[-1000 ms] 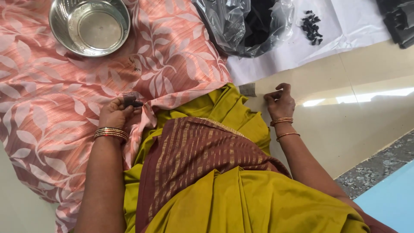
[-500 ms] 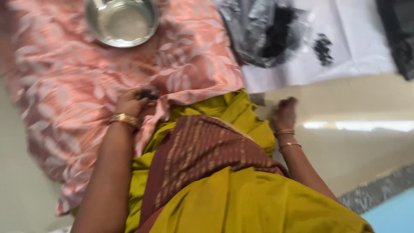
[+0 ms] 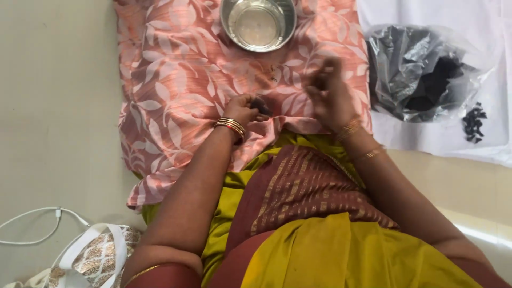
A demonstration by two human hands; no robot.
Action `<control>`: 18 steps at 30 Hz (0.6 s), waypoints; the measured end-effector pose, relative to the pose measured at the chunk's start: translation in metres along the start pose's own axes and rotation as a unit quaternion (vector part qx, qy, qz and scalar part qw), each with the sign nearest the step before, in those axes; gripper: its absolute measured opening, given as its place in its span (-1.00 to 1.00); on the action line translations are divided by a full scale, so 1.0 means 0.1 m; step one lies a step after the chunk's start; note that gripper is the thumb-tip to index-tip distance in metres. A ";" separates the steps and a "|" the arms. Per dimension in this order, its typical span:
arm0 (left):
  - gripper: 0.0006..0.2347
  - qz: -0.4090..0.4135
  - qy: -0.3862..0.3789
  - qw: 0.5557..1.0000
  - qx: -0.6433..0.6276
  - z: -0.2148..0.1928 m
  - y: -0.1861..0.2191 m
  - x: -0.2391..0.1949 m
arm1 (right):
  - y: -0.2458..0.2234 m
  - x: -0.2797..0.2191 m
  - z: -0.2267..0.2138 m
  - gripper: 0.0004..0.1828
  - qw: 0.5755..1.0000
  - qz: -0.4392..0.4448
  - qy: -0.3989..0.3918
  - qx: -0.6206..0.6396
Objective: The person sits on the floor and pinches and rolls small pieces of dark dough-like material between their fingers, dipping their fingers in a metal bowl of water, shaping each piece and placing the finished pieces on a sheet of white paper beside a plastic bag of the dark material.
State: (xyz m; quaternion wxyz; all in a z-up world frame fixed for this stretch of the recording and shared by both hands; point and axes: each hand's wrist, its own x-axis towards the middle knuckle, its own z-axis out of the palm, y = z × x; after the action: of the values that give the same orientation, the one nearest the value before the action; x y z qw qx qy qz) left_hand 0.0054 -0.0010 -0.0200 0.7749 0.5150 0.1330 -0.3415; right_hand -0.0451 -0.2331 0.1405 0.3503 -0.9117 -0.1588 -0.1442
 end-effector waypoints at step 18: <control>-0.73 0.037 -0.019 0.994 0.102 0.01 0.09 0.13 | 0.34 0.40 0.74 -0.81 0.983 0.183 -0.029 0.015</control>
State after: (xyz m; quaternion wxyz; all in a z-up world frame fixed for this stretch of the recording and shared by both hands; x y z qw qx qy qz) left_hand 0.0203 -0.0045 -0.0206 0.7329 0.5894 0.0637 -0.3338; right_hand 0.0162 -0.1989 0.0825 0.3792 -0.9240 -0.0019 -0.0486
